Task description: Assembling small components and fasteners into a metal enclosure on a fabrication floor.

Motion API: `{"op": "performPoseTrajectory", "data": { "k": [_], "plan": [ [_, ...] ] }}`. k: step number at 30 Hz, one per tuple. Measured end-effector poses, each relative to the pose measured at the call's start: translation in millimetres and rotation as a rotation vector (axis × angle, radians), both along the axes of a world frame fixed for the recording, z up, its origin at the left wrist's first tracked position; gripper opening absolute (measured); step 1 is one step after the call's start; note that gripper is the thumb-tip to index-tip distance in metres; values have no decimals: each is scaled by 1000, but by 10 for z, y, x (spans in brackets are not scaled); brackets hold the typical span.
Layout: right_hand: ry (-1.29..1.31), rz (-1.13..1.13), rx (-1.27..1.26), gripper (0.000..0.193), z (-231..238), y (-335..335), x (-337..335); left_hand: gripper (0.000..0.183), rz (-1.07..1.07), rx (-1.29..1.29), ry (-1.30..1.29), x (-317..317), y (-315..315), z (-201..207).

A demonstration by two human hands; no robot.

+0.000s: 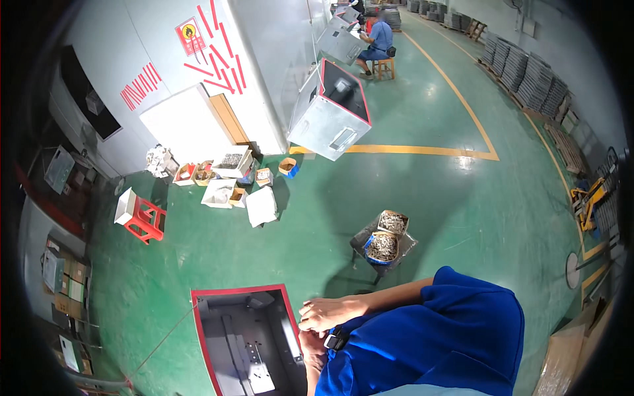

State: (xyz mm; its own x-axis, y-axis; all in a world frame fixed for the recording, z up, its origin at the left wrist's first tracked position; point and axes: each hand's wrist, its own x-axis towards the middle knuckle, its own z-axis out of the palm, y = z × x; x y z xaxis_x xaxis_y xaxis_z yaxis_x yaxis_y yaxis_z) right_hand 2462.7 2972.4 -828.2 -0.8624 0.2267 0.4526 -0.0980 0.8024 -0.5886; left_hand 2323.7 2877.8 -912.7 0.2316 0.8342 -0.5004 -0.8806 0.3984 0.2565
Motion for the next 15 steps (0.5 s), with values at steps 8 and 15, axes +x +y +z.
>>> {"op": "performPoseTrajectory", "data": {
  "k": [8,15],
  "plan": [
    [-60,102,126,11,218,-7,-7,32,57,42,-21,-29,10,139],
    [131,77,327,14,-199,11,-157,36,84,135,16,34,-36,86]
  ]
}}
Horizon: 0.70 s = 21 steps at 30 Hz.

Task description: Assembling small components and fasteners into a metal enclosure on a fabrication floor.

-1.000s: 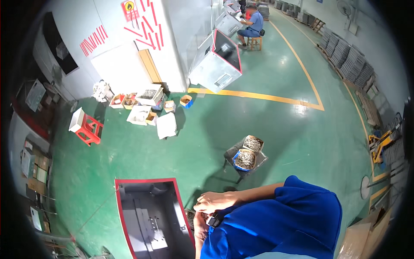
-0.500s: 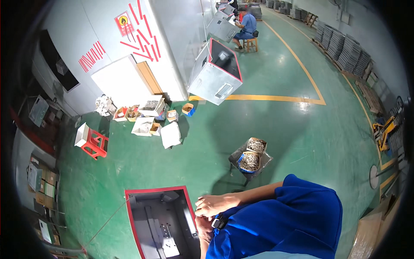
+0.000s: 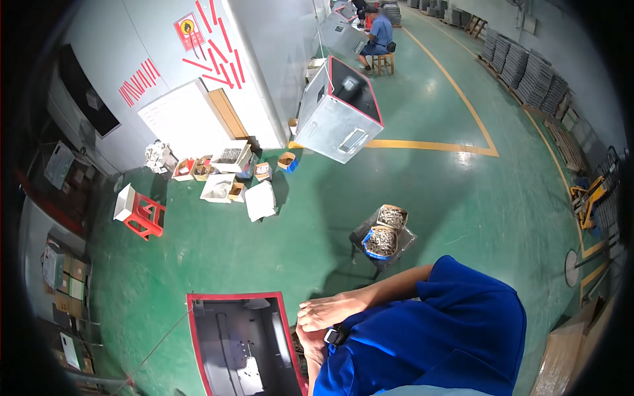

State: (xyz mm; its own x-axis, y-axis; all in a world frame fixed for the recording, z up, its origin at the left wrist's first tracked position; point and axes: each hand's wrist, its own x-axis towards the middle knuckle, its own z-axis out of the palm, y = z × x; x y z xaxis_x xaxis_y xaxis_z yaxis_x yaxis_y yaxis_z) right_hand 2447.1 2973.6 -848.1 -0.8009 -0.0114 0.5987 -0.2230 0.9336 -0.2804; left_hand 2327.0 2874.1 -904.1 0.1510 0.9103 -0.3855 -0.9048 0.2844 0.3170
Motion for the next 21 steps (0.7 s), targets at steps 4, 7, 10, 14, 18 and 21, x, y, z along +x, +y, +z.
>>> {"op": "performPoseTrajectory", "data": {
  "k": [4,7,10,14,18,21],
  "plan": [
    [-316,72,24,10,5,-51,24,38,-4,9,-79,-11,-132,-234],
    [-138,37,73,18,-8,-103,24,36,-4,10,-249,46,-150,-102],
    [-48,106,-26,21,100,-93,-37,35,40,-47,-162,16,-168,-65],
    [-65,80,-147,19,226,-86,-16,28,145,-194,18,83,-175,141],
    [-22,31,-270,17,362,15,7,24,236,-171,-77,47,-196,130],
    [-80,-99,-448,12,382,26,47,22,210,-213,8,20,-225,18]
  ]
}}
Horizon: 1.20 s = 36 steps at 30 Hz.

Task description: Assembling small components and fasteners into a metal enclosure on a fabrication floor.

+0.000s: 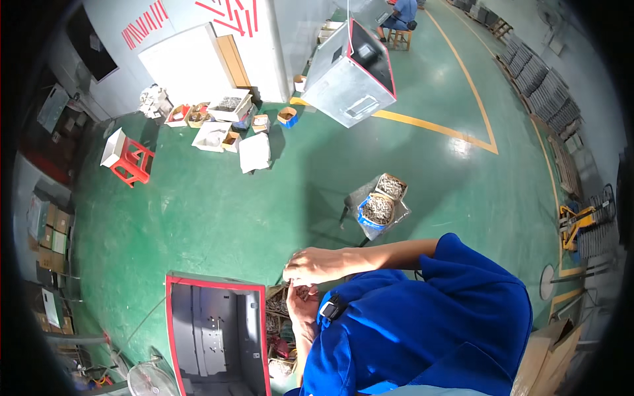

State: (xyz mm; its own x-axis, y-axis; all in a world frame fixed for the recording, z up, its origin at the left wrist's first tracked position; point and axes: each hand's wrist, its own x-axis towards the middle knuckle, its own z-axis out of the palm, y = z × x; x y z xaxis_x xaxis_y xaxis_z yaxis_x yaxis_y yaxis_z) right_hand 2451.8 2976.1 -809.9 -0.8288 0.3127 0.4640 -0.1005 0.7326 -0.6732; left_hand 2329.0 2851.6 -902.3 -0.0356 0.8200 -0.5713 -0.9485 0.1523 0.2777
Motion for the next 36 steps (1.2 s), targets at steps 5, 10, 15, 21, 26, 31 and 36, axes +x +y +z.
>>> {"op": "performPoseTrajectory", "data": {
  "k": [5,10,15,21,26,31,36],
  "plan": [
    [-89,-202,-323,14,188,473,213,24,-145,88,-161,4,184,86],
    [-78,121,115,13,-10,751,185,32,-25,-87,36,210,758,302],
    [104,-234,-580,11,132,1907,493,21,31,99,-66,243,1208,447],
    [787,-997,-1134,23,-565,4456,1714,20,5,15,-66,451,1590,366],
    [894,-1046,-1284,29,-574,4863,1710,19,61,9,-92,573,1717,308],
    [1016,-984,-1280,20,-646,4895,1531,20,39,18,-99,562,1913,380],
    [1101,-1071,-1073,20,-661,4767,1504,21,19,15,-84,579,2101,416]
  ]
}}
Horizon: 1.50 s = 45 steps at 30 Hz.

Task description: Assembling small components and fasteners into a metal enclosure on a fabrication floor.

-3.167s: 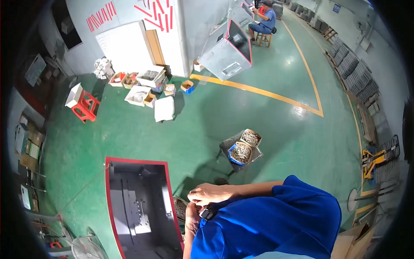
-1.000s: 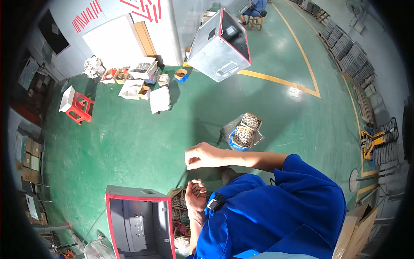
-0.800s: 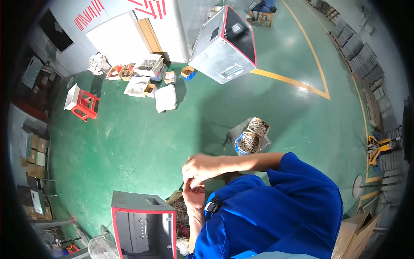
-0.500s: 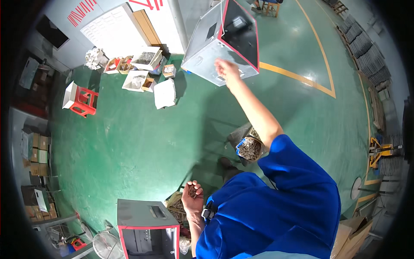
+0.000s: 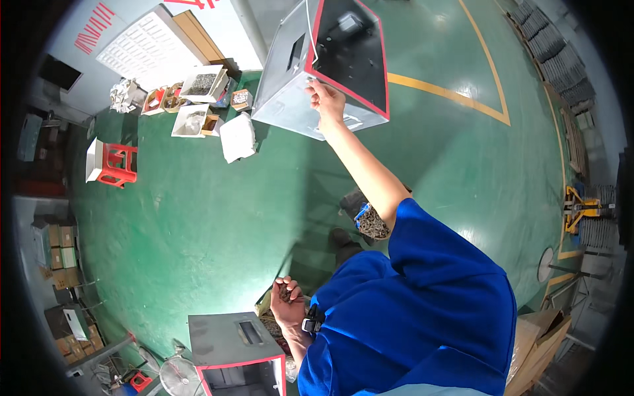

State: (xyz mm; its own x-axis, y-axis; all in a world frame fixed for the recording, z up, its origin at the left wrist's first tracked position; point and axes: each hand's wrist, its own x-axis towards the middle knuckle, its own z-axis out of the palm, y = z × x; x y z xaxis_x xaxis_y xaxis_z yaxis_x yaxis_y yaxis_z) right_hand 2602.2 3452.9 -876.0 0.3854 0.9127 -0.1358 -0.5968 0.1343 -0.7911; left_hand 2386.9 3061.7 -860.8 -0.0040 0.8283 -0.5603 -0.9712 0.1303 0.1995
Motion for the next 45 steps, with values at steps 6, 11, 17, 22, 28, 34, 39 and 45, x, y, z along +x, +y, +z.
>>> {"op": "performPoseTrajectory", "data": {
  "k": [6,11,17,22,28,34,39,45],
  "plan": [
    [43,-58,17,28,-38,-223,-39,20,-54,-21,35,78,108,-6],
    [-51,-26,20,39,-39,-356,-63,21,-75,-22,43,163,188,-10],
    [-84,165,-35,50,-90,-551,52,21,-101,-17,22,206,250,-17],
    [-108,226,-17,49,-102,-799,312,21,-105,-2,16,157,230,-55],
    [42,267,-116,28,120,-723,121,21,-101,-23,36,241,265,-30],
    [128,196,-119,22,56,-632,-217,21,-87,21,24,261,232,1],
    [157,275,-47,17,34,-703,-305,21,-51,-5,35,272,137,-26],
    [-294,251,98,12,-34,-1138,10,22,-51,2,50,306,120,5]
  ]
}}
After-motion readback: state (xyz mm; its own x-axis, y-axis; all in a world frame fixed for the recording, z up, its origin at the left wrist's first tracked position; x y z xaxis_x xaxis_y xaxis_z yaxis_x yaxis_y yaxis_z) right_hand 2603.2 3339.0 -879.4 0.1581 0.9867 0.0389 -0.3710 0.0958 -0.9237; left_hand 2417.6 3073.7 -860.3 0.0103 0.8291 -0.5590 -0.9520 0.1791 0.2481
